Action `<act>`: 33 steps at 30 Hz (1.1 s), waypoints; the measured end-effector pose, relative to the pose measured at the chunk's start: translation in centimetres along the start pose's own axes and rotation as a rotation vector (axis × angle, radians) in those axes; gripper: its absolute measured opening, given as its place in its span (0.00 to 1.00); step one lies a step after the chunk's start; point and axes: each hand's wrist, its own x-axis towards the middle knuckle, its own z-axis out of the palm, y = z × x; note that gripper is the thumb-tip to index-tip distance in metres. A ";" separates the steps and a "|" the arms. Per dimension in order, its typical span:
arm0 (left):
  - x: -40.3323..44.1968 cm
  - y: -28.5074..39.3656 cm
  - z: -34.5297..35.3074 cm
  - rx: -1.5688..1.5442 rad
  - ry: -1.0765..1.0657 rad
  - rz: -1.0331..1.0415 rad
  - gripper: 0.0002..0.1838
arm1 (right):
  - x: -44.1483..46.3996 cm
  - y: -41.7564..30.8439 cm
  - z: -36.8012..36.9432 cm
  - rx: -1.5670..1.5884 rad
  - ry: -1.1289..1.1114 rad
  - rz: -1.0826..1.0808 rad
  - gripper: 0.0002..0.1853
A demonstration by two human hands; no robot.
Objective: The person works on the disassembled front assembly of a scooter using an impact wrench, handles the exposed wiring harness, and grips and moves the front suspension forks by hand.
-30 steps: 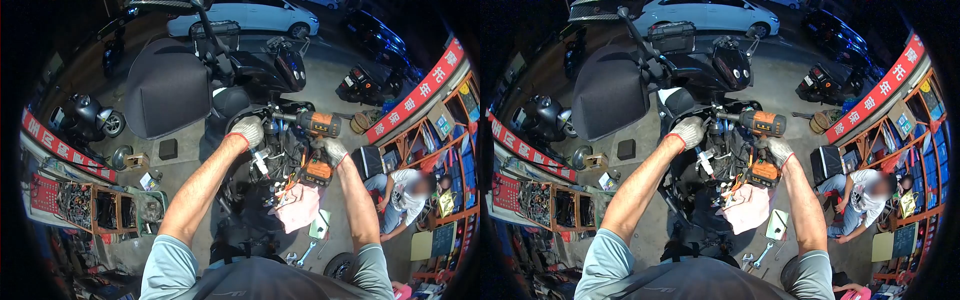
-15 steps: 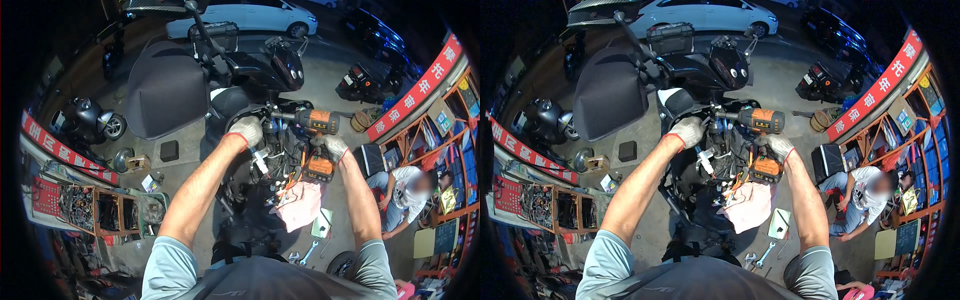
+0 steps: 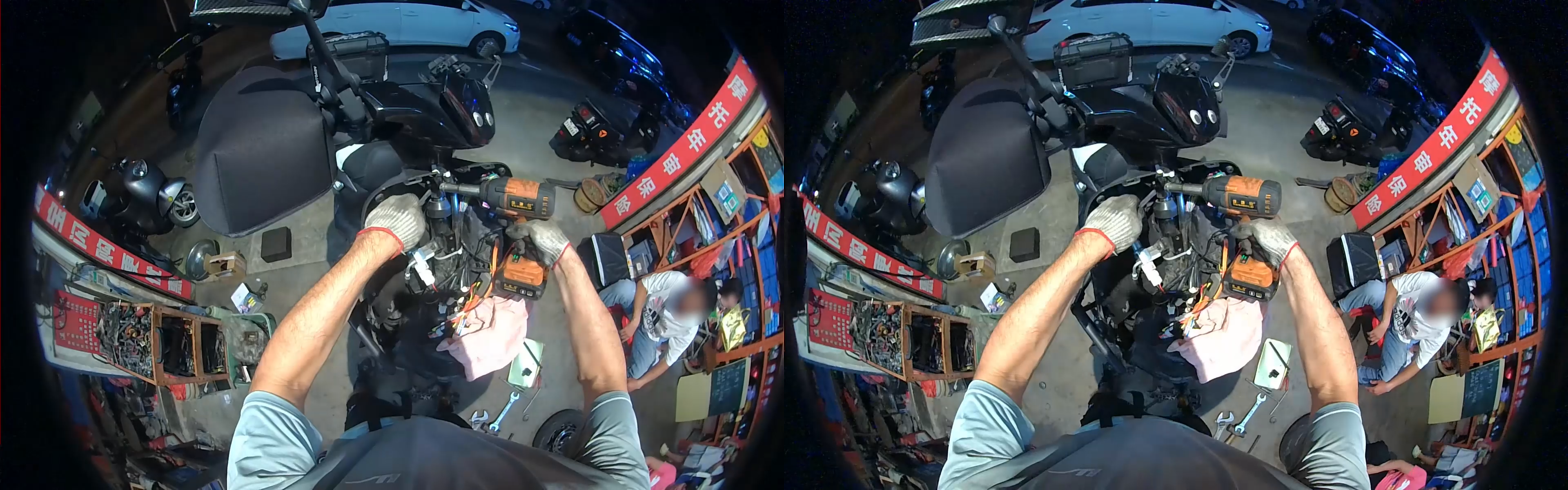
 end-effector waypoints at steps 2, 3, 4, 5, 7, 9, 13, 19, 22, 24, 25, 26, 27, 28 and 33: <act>-0.2 0.0 0.1 0.002 0.003 0.003 0.13 | 0.3 0.3 0.0 0.006 -0.006 -0.013 0.10; -0.2 -0.2 0.3 0.005 0.036 0.022 0.13 | 0.2 0.1 0.1 0.032 -0.006 0.002 0.11; -0.1 -0.3 0.5 0.007 0.070 0.041 0.12 | 0.2 0.0 0.1 0.058 -0.005 0.017 0.11; 0.0 -0.4 0.6 0.007 0.066 0.041 0.12 | 0.2 0.0 0.1 0.059 -0.005 0.020 0.11; 0.3 -0.6 0.9 0.027 0.047 0.057 0.12 | 0.1 0.0 0.1 0.052 0.002 -0.006 0.12; 0.2 -0.8 1.0 0.029 0.057 0.072 0.12 | 0.1 0.0 0.0 0.045 -0.001 -0.007 0.11; -0.1 -0.6 0.3 0.075 0.055 0.144 0.12 | 0.0 -0.3 -0.2 -0.073 0.035 0.020 0.11; 0.1 -0.5 0.6 0.029 0.051 0.045 0.11 | 0.6 0.4 -0.3 -0.040 0.050 -0.011 0.09; 0.1 -0.6 0.8 0.040 0.073 0.100 0.12 | 0.4 0.1 -0.3 -0.067 0.057 0.025 0.08; 0.0 -0.6 0.6 0.068 0.073 0.122 0.12 | 0.3 -0.1 0.0 -0.043 0.058 0.012 0.09; -0.1 -0.5 0.5 0.094 0.071 0.144 0.12 | 0.2 -0.2 0.1 -0.019 0.060 0.000 0.09; 0.0 -0.6 0.7 0.096 0.071 0.143 0.12 | 0.1 -0.3 0.1 -0.018 0.059 0.000 0.09; 0.2 -0.6 0.8 0.053 0.063 0.083 0.12 | 0.1 -0.3 0.1 -0.032 0.054 0.005 0.09; 0.3 -0.7 0.9 0.009 0.053 0.024 0.12 | -0.1 -0.5 0.1 -0.046 0.049 0.012 0.10; 0.3 -0.6 0.5 0.033 0.029 0.030 0.12 | -0.7 -1.3 0.6 -0.076 0.049 -0.012 0.11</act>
